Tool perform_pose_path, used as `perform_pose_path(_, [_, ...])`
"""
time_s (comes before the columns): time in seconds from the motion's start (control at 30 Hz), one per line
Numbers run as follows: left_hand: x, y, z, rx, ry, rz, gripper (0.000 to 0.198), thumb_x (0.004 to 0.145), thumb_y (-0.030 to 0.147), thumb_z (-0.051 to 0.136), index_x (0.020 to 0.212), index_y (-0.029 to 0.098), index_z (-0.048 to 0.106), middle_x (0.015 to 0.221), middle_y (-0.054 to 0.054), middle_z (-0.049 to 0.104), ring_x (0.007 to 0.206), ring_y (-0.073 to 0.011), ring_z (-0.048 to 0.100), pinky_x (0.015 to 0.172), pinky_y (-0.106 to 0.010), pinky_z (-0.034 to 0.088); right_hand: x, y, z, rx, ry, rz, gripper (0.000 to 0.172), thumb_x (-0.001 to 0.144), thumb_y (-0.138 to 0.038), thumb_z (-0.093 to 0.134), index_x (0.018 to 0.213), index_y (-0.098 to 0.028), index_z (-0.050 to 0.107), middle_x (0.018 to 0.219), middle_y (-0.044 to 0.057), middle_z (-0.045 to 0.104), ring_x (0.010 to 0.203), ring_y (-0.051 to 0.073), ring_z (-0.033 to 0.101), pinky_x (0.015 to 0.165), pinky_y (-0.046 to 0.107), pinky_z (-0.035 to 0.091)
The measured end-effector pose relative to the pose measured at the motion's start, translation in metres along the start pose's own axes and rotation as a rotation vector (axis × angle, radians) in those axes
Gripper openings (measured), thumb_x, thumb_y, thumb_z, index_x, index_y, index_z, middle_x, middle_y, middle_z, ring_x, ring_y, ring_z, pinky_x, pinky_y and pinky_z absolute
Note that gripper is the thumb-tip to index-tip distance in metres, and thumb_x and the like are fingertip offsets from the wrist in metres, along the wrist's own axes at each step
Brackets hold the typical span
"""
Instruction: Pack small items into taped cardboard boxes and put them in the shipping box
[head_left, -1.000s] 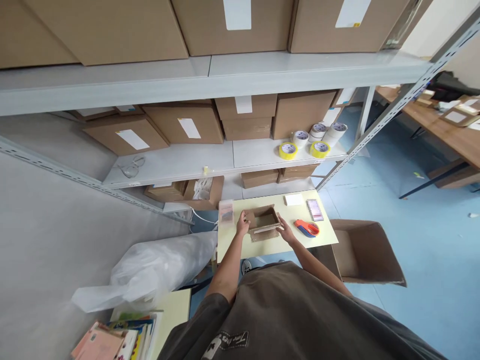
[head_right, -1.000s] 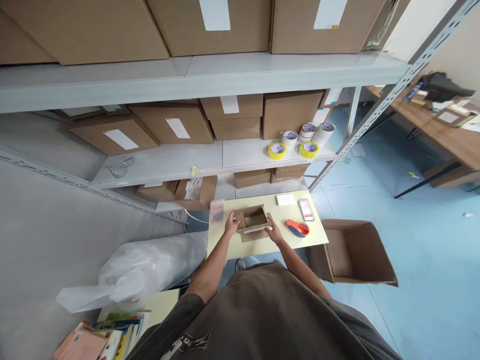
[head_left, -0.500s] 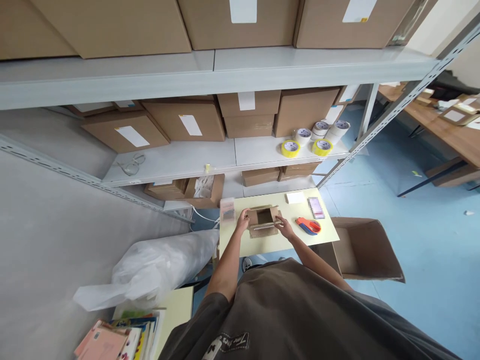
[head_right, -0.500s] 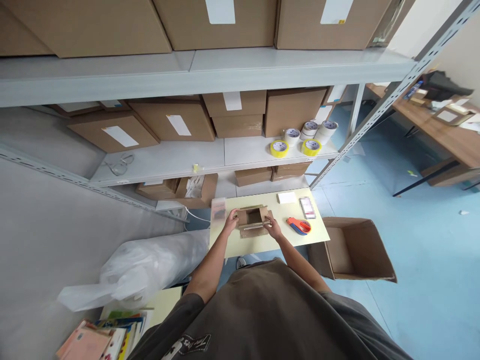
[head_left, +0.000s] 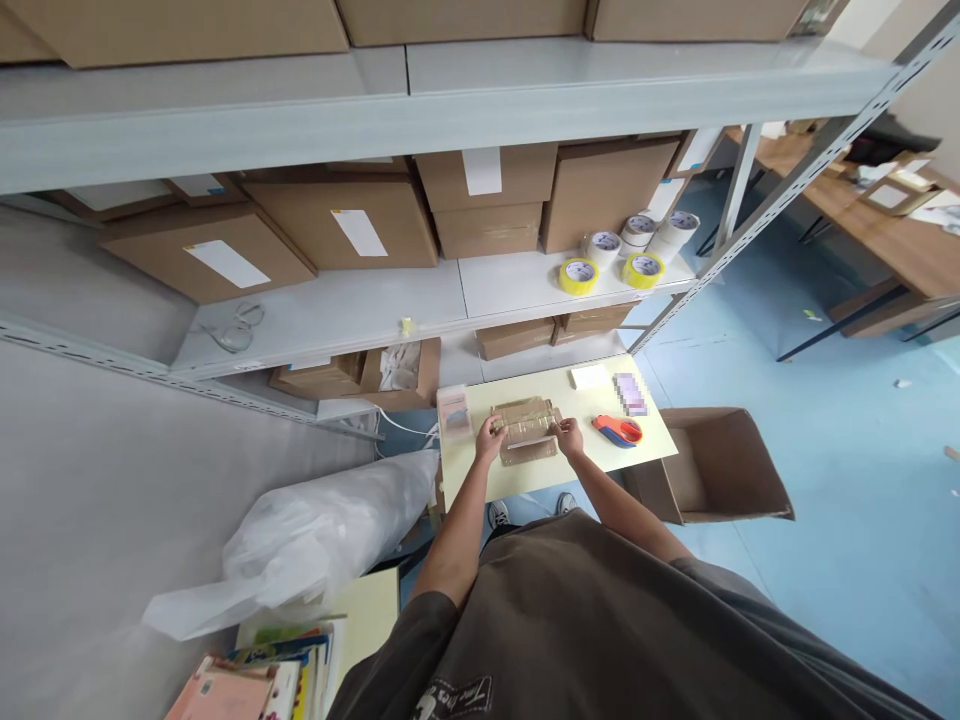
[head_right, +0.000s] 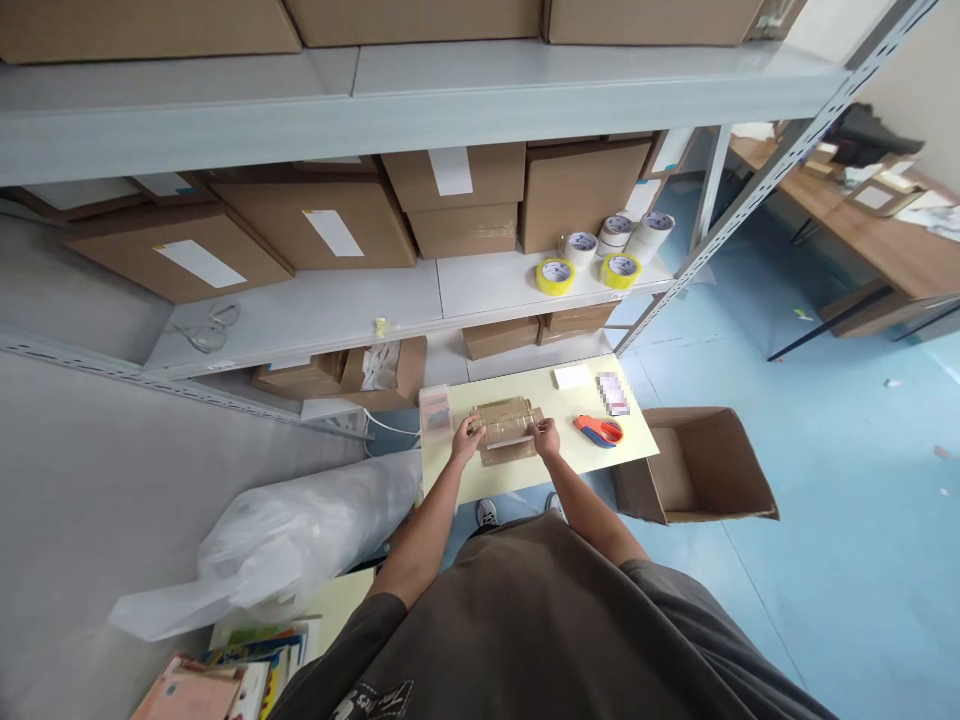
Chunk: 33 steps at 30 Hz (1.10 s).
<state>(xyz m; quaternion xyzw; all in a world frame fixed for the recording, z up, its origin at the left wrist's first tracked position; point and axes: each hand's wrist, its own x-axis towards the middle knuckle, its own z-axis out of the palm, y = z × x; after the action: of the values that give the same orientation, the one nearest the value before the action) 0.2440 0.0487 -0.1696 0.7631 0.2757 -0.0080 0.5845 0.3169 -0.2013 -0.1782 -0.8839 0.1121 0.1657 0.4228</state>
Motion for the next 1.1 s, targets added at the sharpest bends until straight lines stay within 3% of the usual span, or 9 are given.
perform_pose_path(0.17, [0.0,0.0,0.013,0.141,0.107,0.019,0.042,0.093,0.032,0.065,0.134,0.022,0.065,0.135,-0.01,0.071,0.108,-0.0213,0.069,0.097,-0.031,0.052,0.002,0.0,0.006,-0.107,-0.018,0.004,0.048,0.097,-0.044,0.056,0.14,-0.022,0.054,0.109,0.009,0.077,0.098,0.025,0.074,0.083,0.032,0.054])
perform_pose_path(0.3, [0.001,-0.001,0.025,0.215,0.175,-0.09,0.065,0.098,0.037,0.061,0.158,0.02,0.044,0.151,-0.014,0.062,0.127,-0.0257,0.066,0.106,-0.035,0.05,0.005,-0.003,0.012,-0.142,-0.047,-0.051,0.044,0.099,-0.037,0.055,0.14,-0.022,0.06,0.116,0.01,0.076,0.107,0.025,0.072,0.094,0.035,0.053])
perform_pose_path(0.43, [0.004,0.001,0.042,0.254,0.22,-0.138,0.068,0.105,0.042,0.049,0.165,0.015,0.033,0.164,-0.018,0.049,0.149,-0.027,0.05,0.118,-0.036,0.043,0.009,-0.006,0.004,-0.144,-0.062,-0.121,0.042,0.099,-0.034,0.057,0.139,-0.023,0.062,0.126,0.012,0.072,0.113,0.026,0.071,0.098,0.037,0.054])
perform_pose_path(0.53, [0.006,0.008,0.053,0.264,0.209,-0.156,0.068,0.105,0.042,0.047,0.165,0.015,0.032,0.162,-0.018,0.051,0.149,-0.0272,0.051,0.118,-0.037,0.044,0.016,-0.005,-0.027,-0.104,-0.014,-0.232,0.048,0.1,-0.035,0.056,0.147,-0.023,0.058,0.137,0.014,0.068,0.117,0.027,0.069,0.099,0.039,0.055])
perform_pose_path(0.63, [0.005,0.018,0.062,0.271,0.206,-0.143,0.065,0.104,0.039,0.051,0.163,0.016,0.038,0.156,-0.017,0.058,0.143,-0.029,0.058,0.115,-0.038,0.047,0.03,0.004,-0.079,-0.119,0.048,-0.328,0.047,0.101,-0.032,0.053,0.146,-0.022,0.059,0.14,0.014,0.066,0.123,0.028,0.066,0.106,0.041,0.052])
perform_pose_path(0.73, [0.001,0.026,0.07,0.275,0.229,-0.131,0.065,0.103,0.04,0.053,0.162,0.017,0.04,0.152,-0.017,0.062,0.137,-0.03,0.063,0.112,-0.039,0.05,0.049,0.024,-0.134,-0.178,0.083,-0.332,0.047,0.099,-0.028,0.055,0.145,-0.021,0.061,0.141,0.014,0.065,0.129,0.029,0.062,0.109,0.041,0.05])
perform_pose_path(0.83, [-0.006,0.029,0.078,0.306,0.251,-0.128,0.065,0.103,0.039,0.054,0.162,0.016,0.039,0.152,-0.016,0.062,0.136,-0.0298,0.063,0.11,-0.038,0.051,0.067,0.052,-0.174,-0.259,0.059,-0.285,0.047,0.098,-0.027,0.058,0.145,-0.021,0.061,0.141,0.014,0.066,0.128,0.029,0.062,0.105,0.038,0.051])
perform_pose_path(0.97, [-0.012,0.029,0.085,0.388,0.271,-0.164,0.067,0.104,0.045,0.052,0.164,0.018,0.038,0.147,-0.015,0.067,0.133,-0.0301,0.065,0.108,-0.038,0.053,0.085,0.087,-0.192,-0.382,-0.061,-0.291,0.042,0.097,-0.029,0.064,0.138,-0.018,0.064,0.136,0.015,0.068,0.124,0.028,0.064,0.099,0.034,0.051])
perform_pose_path(1.1, [-0.013,0.03,0.089,0.436,0.298,-0.215,0.069,0.103,0.048,0.053,0.165,0.021,0.038,0.147,-0.013,0.067,0.134,-0.0305,0.065,0.109,-0.04,0.052,0.09,0.105,-0.178,-0.46,-0.187,-0.319,0.028,0.093,-0.031,0.071,0.116,-0.015,0.072,0.122,0.017,0.073,0.123,0.032,0.062,0.104,0.036,0.047])
